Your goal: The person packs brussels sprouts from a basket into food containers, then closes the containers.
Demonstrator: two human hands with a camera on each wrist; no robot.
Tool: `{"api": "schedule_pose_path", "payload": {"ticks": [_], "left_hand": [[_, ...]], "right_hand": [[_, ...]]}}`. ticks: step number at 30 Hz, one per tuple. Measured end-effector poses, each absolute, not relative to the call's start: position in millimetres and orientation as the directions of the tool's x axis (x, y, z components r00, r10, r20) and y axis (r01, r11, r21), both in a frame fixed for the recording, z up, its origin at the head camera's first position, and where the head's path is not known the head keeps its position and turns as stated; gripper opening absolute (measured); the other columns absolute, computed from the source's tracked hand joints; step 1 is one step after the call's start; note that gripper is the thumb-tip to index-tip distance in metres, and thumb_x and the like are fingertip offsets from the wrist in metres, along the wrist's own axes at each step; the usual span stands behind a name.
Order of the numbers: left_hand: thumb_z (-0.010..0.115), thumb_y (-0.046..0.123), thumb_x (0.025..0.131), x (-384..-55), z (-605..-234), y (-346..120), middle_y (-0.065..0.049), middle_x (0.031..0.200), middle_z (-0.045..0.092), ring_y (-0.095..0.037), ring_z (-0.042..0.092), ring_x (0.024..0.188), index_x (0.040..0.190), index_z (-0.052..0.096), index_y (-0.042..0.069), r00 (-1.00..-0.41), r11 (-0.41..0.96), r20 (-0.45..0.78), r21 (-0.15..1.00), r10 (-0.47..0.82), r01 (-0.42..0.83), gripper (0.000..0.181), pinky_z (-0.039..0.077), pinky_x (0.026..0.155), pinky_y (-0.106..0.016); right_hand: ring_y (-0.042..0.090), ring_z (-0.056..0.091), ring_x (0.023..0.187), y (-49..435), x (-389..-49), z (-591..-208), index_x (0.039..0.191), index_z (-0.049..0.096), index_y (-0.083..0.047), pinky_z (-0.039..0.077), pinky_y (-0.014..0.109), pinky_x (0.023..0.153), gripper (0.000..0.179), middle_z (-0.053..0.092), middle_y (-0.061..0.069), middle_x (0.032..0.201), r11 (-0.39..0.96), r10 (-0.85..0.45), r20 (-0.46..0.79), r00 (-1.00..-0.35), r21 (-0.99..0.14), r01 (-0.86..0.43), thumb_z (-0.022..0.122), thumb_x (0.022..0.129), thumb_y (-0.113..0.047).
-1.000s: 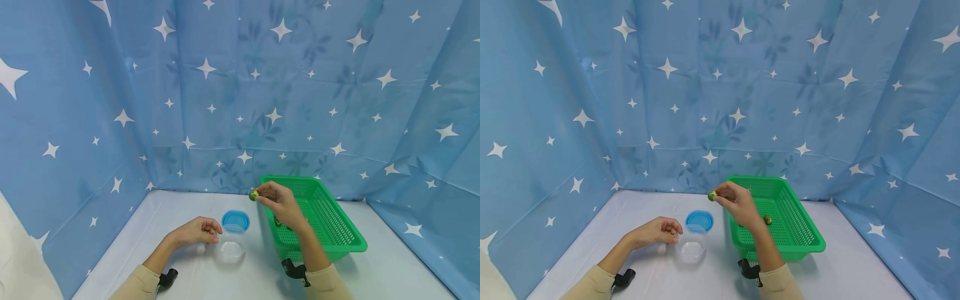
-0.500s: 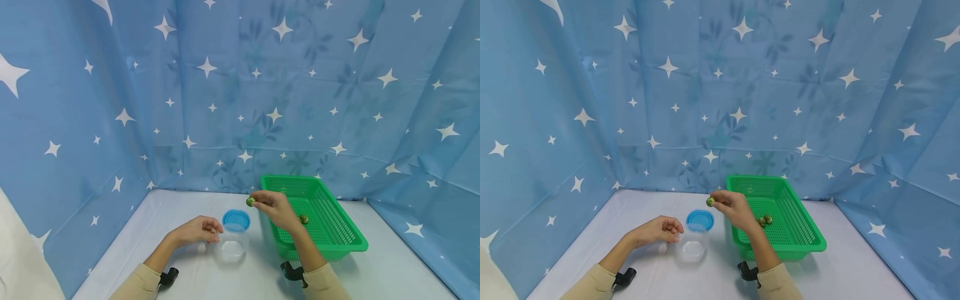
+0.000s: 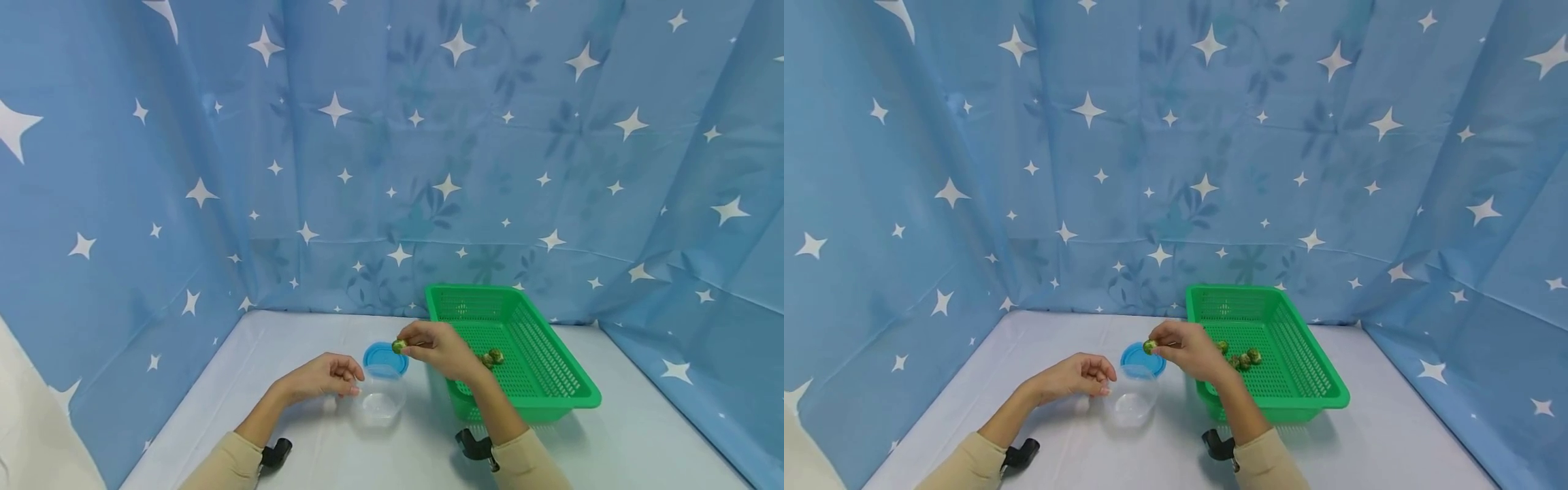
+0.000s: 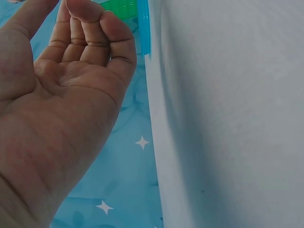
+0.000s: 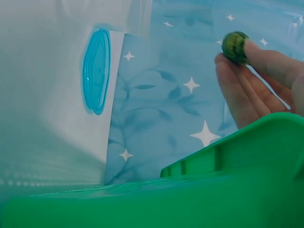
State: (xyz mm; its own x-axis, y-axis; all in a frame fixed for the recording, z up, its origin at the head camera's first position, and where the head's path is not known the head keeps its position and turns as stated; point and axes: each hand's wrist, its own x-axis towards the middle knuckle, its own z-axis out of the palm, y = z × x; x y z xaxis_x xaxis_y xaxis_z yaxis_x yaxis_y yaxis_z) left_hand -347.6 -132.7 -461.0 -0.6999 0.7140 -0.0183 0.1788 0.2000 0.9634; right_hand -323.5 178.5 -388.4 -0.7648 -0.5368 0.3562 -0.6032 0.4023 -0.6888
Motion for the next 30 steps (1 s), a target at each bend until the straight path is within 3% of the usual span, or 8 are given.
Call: {"api": "schedule_pose_path", "payload": {"ticks": [10, 30], "left_hand": [[0.078, 0.016, 0.095, -348, -463, -133, 0.001, 0.087, 0.066, -0.014, 0.061, 0.077, 0.125, 0.062, -0.010, -0.700, 0.196, -0.017, 0.965, 0.714, 0.177, 0.043, 0.052, 0.073, -0.033], [0.078, 0.016, 0.094, -346, -461, -133, 0.001, 0.087, 0.066, -0.014, 0.061, 0.078, 0.125, 0.061, -0.011, -0.703, 0.195, -0.017, 0.965, 0.711, 0.173, 0.044, 0.052, 0.075, -0.033]], "right_hand": [[0.030, 0.075, 0.108, 176, -320, -391, 0.117, 0.072, -0.004, 0.062, 0.029, 0.086, 0.019, 0.069, 0.016, 0.119, 0.368, -0.617, 0.254, -0.745, -0.743, -0.559, 0.071, 0.098, -0.004], [0.019, 0.076, 0.096, 165, -319, -399, 0.108, 0.076, -0.008, 0.059, 0.022, 0.079, 0.014, 0.076, 0.006, 0.107, 0.446, -0.682, 0.207, -0.702, -0.642, -0.623, 0.075, 0.095, -0.005]]}}
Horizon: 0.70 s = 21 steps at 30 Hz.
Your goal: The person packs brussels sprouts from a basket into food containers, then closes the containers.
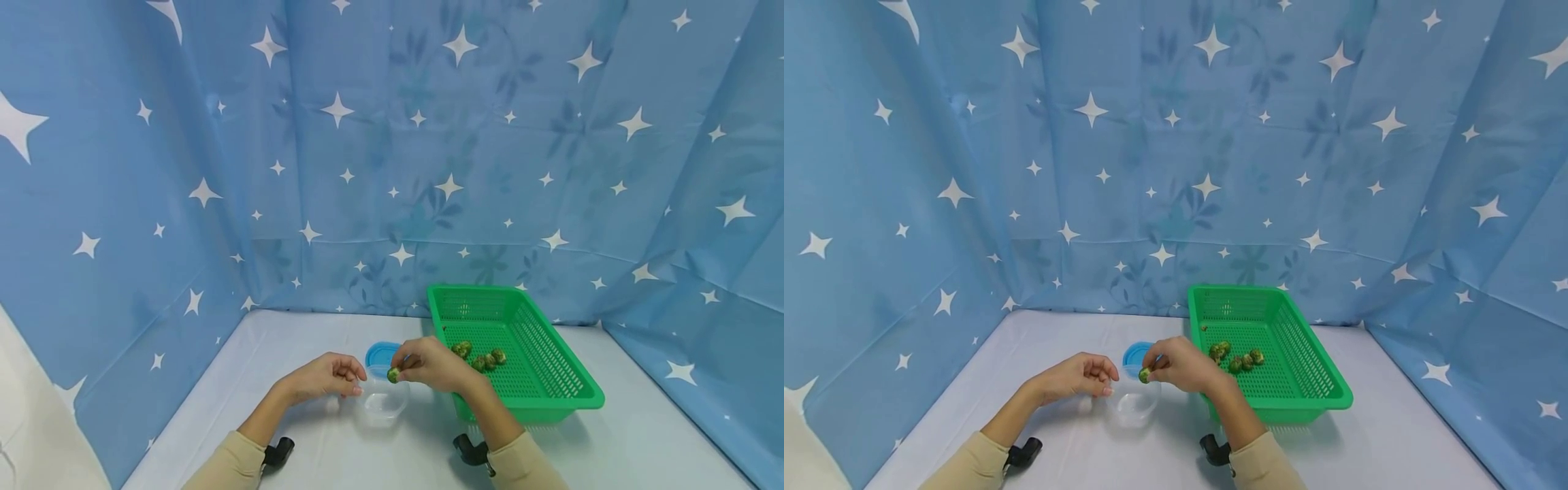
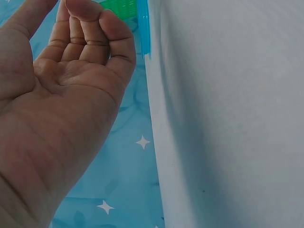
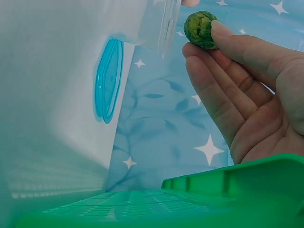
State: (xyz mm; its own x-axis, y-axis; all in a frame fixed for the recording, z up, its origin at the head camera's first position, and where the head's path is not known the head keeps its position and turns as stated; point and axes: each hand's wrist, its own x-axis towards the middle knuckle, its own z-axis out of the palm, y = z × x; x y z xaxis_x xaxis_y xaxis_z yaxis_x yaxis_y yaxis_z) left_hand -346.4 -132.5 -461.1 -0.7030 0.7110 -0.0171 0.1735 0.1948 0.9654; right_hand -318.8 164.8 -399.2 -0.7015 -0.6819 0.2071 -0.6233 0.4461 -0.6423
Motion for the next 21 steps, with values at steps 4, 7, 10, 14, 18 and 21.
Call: {"api": "schedule_pose_path", "payload": {"ticks": [4, 7, 10, 14, 18, 21], "left_hand": [[0.077, 0.014, 0.095, -347, -461, -132, 0.001, 0.087, 0.066, -0.014, 0.061, 0.077, 0.125, 0.061, -0.011, -0.700, 0.195, -0.020, 0.966, 0.713, 0.171, 0.042, 0.052, 0.073, -0.032], [0.077, 0.014, 0.095, -346, -460, -132, 0.001, 0.088, 0.066, -0.014, 0.060, 0.077, 0.125, 0.061, -0.011, -0.700, 0.194, -0.020, 0.966, 0.714, 0.171, 0.042, 0.052, 0.073, -0.032], [0.077, 0.015, 0.095, -346, -460, -132, 0.002, 0.087, 0.066, -0.015, 0.060, 0.078, 0.125, 0.061, -0.011, -0.698, 0.191, -0.018, 0.967, 0.716, 0.171, 0.043, 0.051, 0.073, -0.032], [0.077, 0.014, 0.095, -345, -460, -132, 0.002, 0.087, 0.066, -0.015, 0.061, 0.078, 0.125, 0.061, -0.011, -0.696, 0.189, -0.016, 0.967, 0.718, 0.172, 0.042, 0.052, 0.074, -0.032], [0.077, 0.014, 0.095, -346, -460, -132, 0.002, 0.087, 0.066, -0.015, 0.062, 0.078, 0.125, 0.062, -0.010, -0.697, 0.193, -0.015, 0.965, 0.717, 0.178, 0.042, 0.052, 0.074, -0.032], [0.077, 0.014, 0.095, -346, -460, -133, 0.001, 0.088, 0.067, -0.015, 0.062, 0.079, 0.125, 0.062, -0.010, -0.697, 0.194, -0.013, 0.964, 0.717, 0.182, 0.042, 0.053, 0.075, -0.033]], "right_hand": [[0.015, 0.076, 0.093, 162, -317, -398, 0.107, 0.077, -0.008, 0.059, 0.021, 0.078, 0.014, 0.078, 0.006, 0.105, 0.463, -0.685, 0.191, -0.703, -0.631, -0.623, 0.076, 0.094, -0.004], [0.013, 0.076, 0.091, 159, -316, -398, 0.106, 0.078, -0.008, 0.059, 0.021, 0.077, 0.014, 0.078, 0.006, 0.104, 0.465, -0.691, 0.182, -0.699, -0.628, -0.624, 0.077, 0.093, -0.003], [0.011, 0.076, 0.090, 156, -316, -399, 0.105, 0.079, -0.008, 0.059, 0.020, 0.077, 0.015, 0.079, 0.005, 0.102, 0.464, -0.699, 0.173, -0.694, -0.629, -0.624, 0.077, 0.092, -0.002], [0.009, 0.076, 0.088, 152, -316, -401, 0.103, 0.079, -0.007, 0.059, 0.020, 0.076, 0.014, 0.079, 0.006, 0.100, 0.456, -0.710, 0.163, -0.685, -0.635, -0.624, 0.077, 0.092, 0.000], [0.004, 0.075, 0.086, 147, -316, -404, 0.103, 0.079, -0.008, 0.059, 0.019, 0.075, 0.014, 0.078, 0.003, 0.099, 0.465, -0.713, 0.139, -0.687, -0.639, -0.612, 0.078, 0.091, 0.000], [0.003, 0.074, 0.085, 143, -316, -405, 0.103, 0.078, -0.008, 0.059, 0.019, 0.075, 0.014, 0.078, 0.002, 0.099, 0.478, -0.713, 0.114, -0.692, -0.643, -0.599, 0.078, 0.091, 0.000]]}}
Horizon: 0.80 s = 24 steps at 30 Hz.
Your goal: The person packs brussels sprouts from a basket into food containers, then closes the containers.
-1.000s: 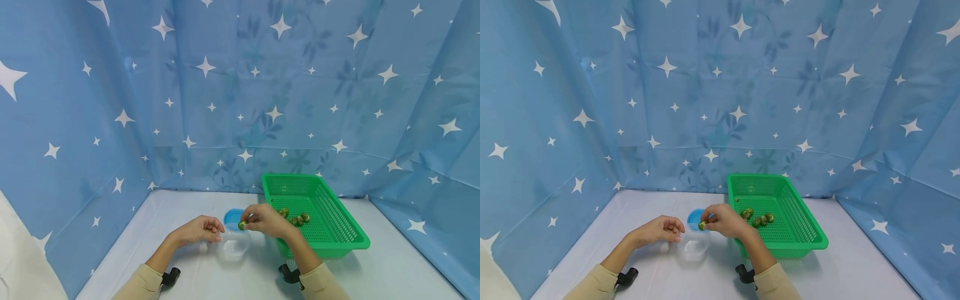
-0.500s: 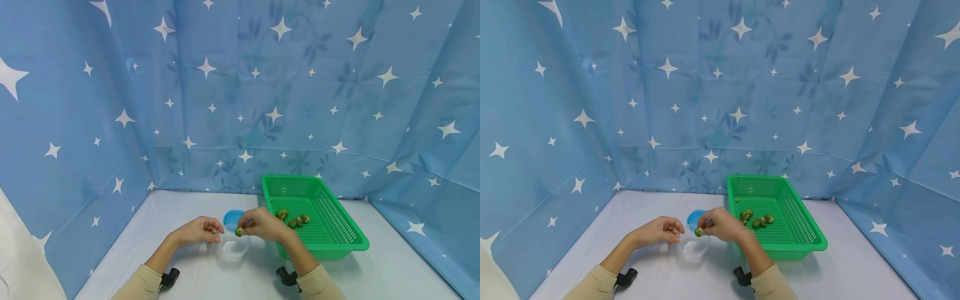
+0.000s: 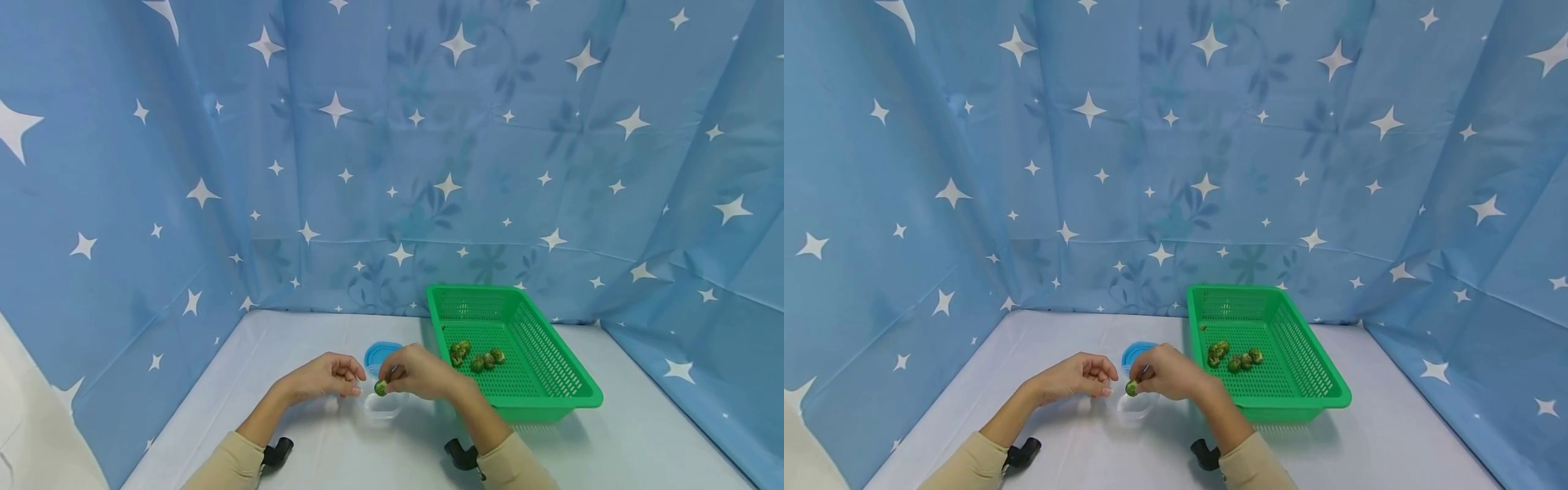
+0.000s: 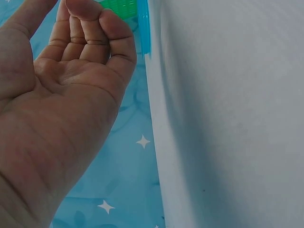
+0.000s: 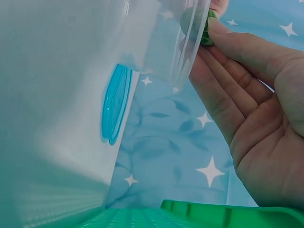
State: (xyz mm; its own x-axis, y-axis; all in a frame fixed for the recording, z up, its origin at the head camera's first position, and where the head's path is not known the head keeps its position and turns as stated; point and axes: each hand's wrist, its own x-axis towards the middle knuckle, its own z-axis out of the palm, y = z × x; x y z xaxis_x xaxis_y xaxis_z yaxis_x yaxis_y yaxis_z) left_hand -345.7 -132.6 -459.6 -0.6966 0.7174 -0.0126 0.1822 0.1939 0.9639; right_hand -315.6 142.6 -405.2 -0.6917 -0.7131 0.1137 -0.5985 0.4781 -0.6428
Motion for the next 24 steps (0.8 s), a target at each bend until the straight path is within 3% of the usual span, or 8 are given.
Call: {"api": "schedule_pose_path", "payload": {"ticks": [24], "left_hand": [[0.077, 0.013, 0.095, -345, -459, -132, 0.001, 0.087, 0.067, -0.013, 0.060, 0.074, 0.121, 0.060, -0.012, -0.698, 0.202, -0.012, 0.961, 0.716, 0.191, 0.040, 0.052, 0.071, -0.031]], "right_hand": [[-0.001, 0.070, 0.080, 127, -311, -411, 0.094, 0.076, -0.010, 0.057, 0.015, 0.072, 0.012, 0.075, -0.003, 0.092, 0.540, -0.730, 0.067, -0.680, -0.554, -0.634, 0.081, 0.089, -0.001]]}}
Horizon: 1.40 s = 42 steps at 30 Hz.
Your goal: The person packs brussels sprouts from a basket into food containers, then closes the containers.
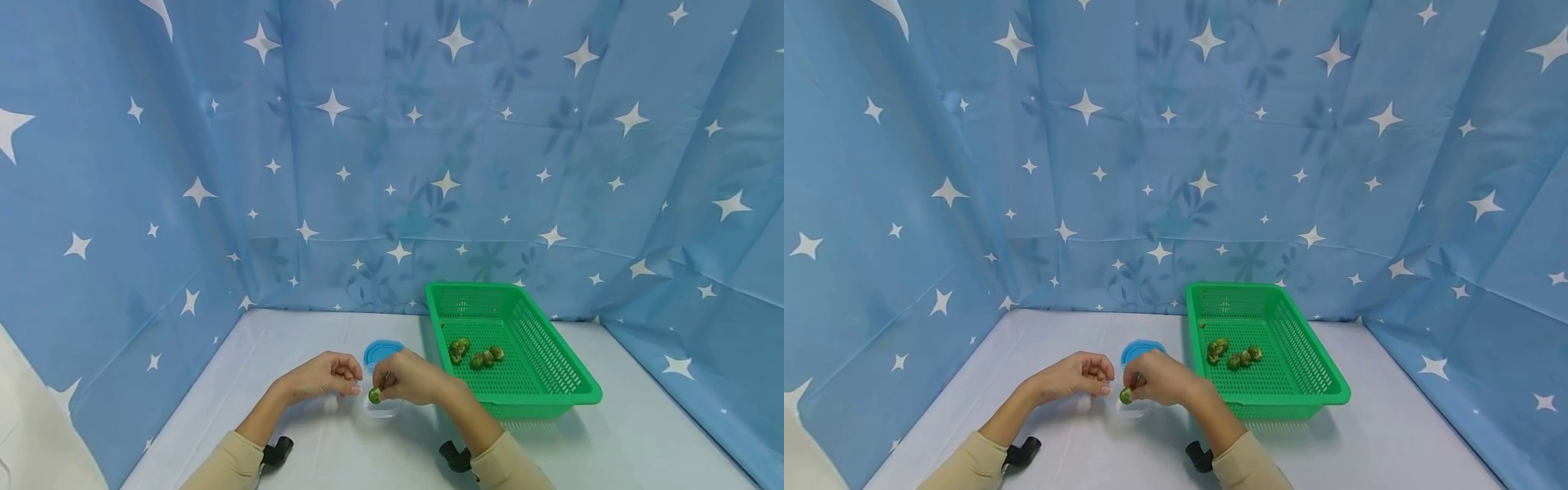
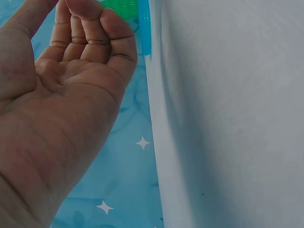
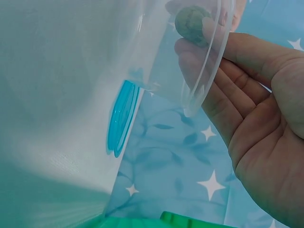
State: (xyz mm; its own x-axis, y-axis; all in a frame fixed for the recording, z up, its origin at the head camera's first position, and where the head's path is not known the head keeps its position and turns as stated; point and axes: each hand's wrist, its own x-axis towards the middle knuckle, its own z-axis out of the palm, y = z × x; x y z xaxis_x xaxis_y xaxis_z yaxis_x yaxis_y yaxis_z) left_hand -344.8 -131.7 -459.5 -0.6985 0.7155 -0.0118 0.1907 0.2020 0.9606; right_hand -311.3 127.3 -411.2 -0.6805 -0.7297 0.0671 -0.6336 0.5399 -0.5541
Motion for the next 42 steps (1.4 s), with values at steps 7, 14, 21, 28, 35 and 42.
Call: {"api": "schedule_pose_path", "payload": {"ticks": [7, 14, 21, 28, 35, 42], "left_hand": [[0.077, 0.014, 0.095, -345, -460, -131, 0.000, 0.088, 0.067, -0.014, 0.060, 0.074, 0.120, 0.060, -0.013, -0.697, 0.204, -0.011, 0.960, 0.717, 0.194, 0.040, 0.052, 0.070, -0.031], [0.077, 0.014, 0.095, -347, -460, -131, 0.000, 0.088, 0.067, -0.017, 0.059, 0.076, 0.119, 0.062, -0.011, -0.690, 0.201, -0.006, 0.958, 0.724, 0.203, 0.038, 0.052, 0.069, -0.032], [0.076, 0.015, 0.096, -347, -460, -132, -0.001, 0.090, 0.068, -0.019, 0.059, 0.077, 0.120, 0.060, -0.013, -0.686, 0.200, -0.002, 0.957, 0.728, 0.210, 0.040, 0.051, 0.070, -0.033], [0.077, 0.015, 0.096, -347, -461, -132, -0.001, 0.089, 0.067, -0.017, 0.059, 0.076, 0.120, 0.061, -0.012, -0.690, 0.204, -0.010, 0.958, 0.724, 0.200, 0.040, 0.050, 0.070, -0.033], [0.077, 0.015, 0.095, -347, -460, -132, 0.000, 0.088, 0.066, -0.014, 0.059, 0.076, 0.120, 0.060, -0.013, -0.686, 0.195, -0.006, 0.961, 0.727, 0.199, 0.041, 0.049, 0.070, -0.032], [0.078, 0.015, 0.095, -346, -462, -132, 0.000, 0.088, 0.067, -0.015, 0.059, 0.077, 0.120, 0.060, -0.013, -0.690, 0.197, -0.010, 0.961, 0.723, 0.193, 0.042, 0.049, 0.070, -0.030]], "right_hand": [[-0.003, 0.068, 0.081, 122, -308, -412, 0.095, 0.076, -0.010, 0.056, 0.015, 0.072, 0.011, 0.075, -0.005, 0.092, 0.550, -0.739, 0.061, -0.671, -0.520, -0.653, 0.081, 0.089, -0.002], [-0.003, 0.068, 0.080, 117, -307, -415, 0.093, 0.076, -0.012, 0.055, 0.014, 0.071, 0.011, 0.075, -0.006, 0.091, 0.566, -0.736, 0.051, -0.675, -0.501, -0.655, 0.081, 0.089, -0.002], [-0.003, 0.068, 0.083, 114, -308, -418, 0.093, 0.075, -0.013, 0.055, 0.014, 0.073, 0.013, 0.075, -0.008, 0.092, 0.565, -0.746, 0.047, -0.665, -0.485, -0.668, 0.079, 0.090, -0.001], [0.000, 0.071, 0.083, 113, -308, -421, 0.095, 0.076, -0.011, 0.055, 0.013, 0.072, 0.014, 0.076, -0.004, 0.094, 0.564, -0.745, 0.041, -0.666, -0.493, -0.662, 0.076, 0.092, 0.003], [-0.001, 0.070, 0.083, 112, -309, -421, 0.096, 0.077, -0.011, 0.055, 0.013, 0.072, 0.013, 0.077, -0.002, 0.096, 0.574, -0.746, 0.039, -0.665, -0.468, -0.672, 0.075, 0.093, 0.002], [-0.003, 0.069, 0.082, 112, -307, -421, 0.098, 0.078, -0.009, 0.055, 0.013, 0.072, 0.012, 0.077, -0.001, 0.097, 0.572, -0.746, 0.034, -0.666, -0.479, -0.665, 0.076, 0.092, 0.001]]}}
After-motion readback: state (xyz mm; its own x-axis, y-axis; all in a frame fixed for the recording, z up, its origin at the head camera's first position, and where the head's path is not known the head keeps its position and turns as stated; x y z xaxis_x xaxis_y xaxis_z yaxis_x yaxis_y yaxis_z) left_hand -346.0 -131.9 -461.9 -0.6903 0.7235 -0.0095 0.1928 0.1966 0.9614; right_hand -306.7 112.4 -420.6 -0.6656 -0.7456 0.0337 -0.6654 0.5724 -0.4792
